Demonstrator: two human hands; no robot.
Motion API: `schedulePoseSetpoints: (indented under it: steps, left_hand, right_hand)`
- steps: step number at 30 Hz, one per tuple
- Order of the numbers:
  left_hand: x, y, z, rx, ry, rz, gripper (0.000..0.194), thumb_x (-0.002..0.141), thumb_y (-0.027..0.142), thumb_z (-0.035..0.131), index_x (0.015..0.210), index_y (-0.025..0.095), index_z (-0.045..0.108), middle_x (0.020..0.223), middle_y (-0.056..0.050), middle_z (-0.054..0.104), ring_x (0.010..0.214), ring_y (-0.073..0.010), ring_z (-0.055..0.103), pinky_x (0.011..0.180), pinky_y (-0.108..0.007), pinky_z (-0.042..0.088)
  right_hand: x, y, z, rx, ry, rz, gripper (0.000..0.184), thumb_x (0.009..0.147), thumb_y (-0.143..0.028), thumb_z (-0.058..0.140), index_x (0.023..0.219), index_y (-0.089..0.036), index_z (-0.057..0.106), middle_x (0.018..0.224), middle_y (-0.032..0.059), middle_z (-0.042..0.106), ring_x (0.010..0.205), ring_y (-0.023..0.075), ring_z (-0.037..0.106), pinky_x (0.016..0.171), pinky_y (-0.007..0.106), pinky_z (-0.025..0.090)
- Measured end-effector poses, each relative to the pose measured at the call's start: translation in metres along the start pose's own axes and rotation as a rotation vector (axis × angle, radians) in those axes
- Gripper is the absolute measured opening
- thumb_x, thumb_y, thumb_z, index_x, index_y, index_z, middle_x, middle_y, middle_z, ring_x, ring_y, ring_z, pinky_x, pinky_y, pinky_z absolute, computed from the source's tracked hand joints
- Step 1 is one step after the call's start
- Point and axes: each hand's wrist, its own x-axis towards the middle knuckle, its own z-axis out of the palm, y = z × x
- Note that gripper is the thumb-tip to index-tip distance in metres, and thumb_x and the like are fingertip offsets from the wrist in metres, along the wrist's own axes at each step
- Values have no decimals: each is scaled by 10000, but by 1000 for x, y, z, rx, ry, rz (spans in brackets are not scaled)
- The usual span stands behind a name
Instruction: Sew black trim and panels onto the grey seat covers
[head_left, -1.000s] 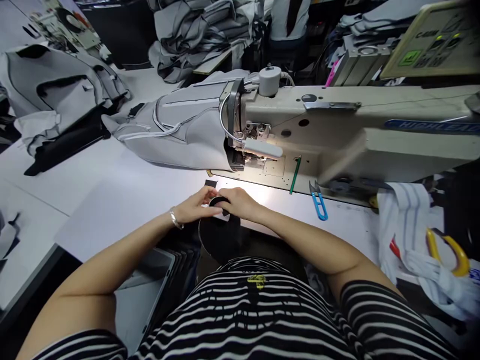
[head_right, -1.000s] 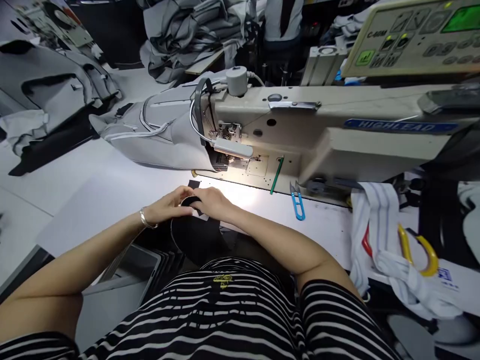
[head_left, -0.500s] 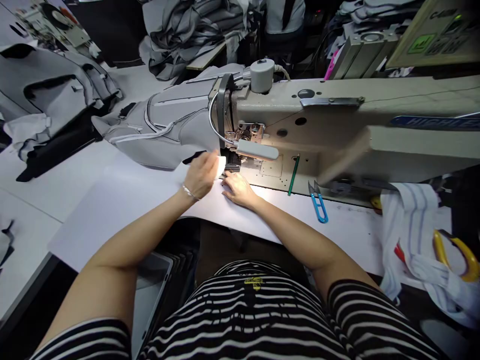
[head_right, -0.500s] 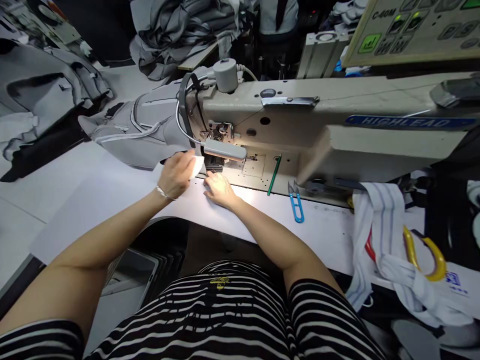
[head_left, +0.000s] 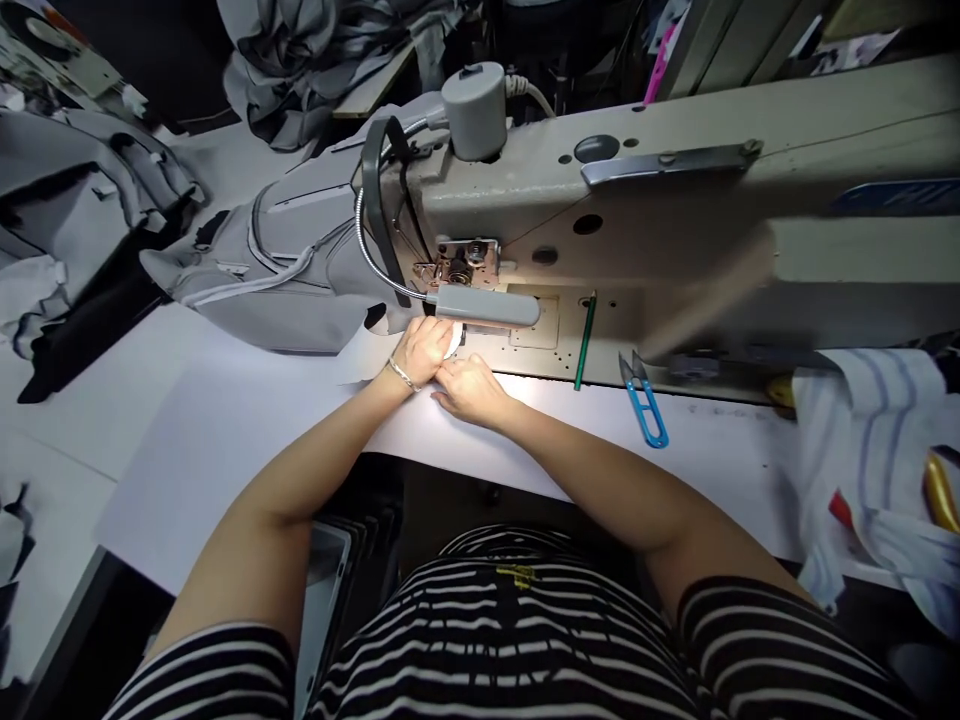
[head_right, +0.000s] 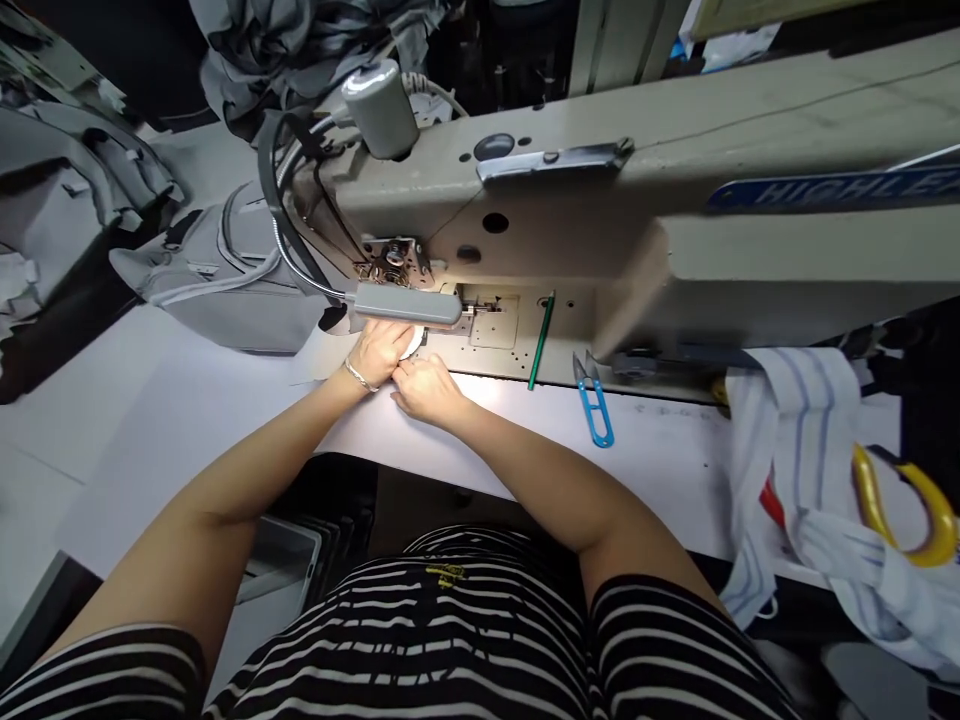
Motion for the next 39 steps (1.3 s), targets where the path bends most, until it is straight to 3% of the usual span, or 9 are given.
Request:
schedulePoseSetpoints:
  steps: [5,13,22,30,39]
  left_hand:
    - [0,-1,1,9,14,86,324,939,189,350,1126,71,587,1143,-150,619,966,-230,547,833,-365,373]
    - [2,6,-1,93,-36,65,298,931,170,350,1069,76,597,1084,-151,630,912,-232,554,788,-360,408]
    - [0,0,10,0,83,82,306,947,178,316,1037,98,597,1063,-127,634,915,-205,556,779,-329,432]
    - [-3,1,15,-69,116,48,305,935,185,330,1071,133,599,1063,-119,622,958,-198,551,819,-325,445]
    - [8,-2,12,-105,63,28,290,913,203,378,1041,122,626,846,-102,624,845,-206,564,735,-304,446]
  right_hand:
    - [0,0,-2,0,-21,5,288,895,-301,486,1046,-84,601,1004,151,630,894,262,555,783,386,323]
    - [0,0,-3,-46,-38,8,307,904,-318,474,1038,-86,624,986,150,646,914,261,559,773,380,333]
    - [0,0,-2,-45,-33,2,310,903,-310,475,1070,-82,603,1042,146,628,885,244,552,750,369,321]
    - [0,1,0,-48,-29,8,295,896,-322,484,1033,-94,612,1029,142,633,897,249,550,749,368,316]
    - [3,5,-6,-58,-46,37,282,894,-322,488,1054,-116,594,1060,120,632,857,236,572,731,354,301]
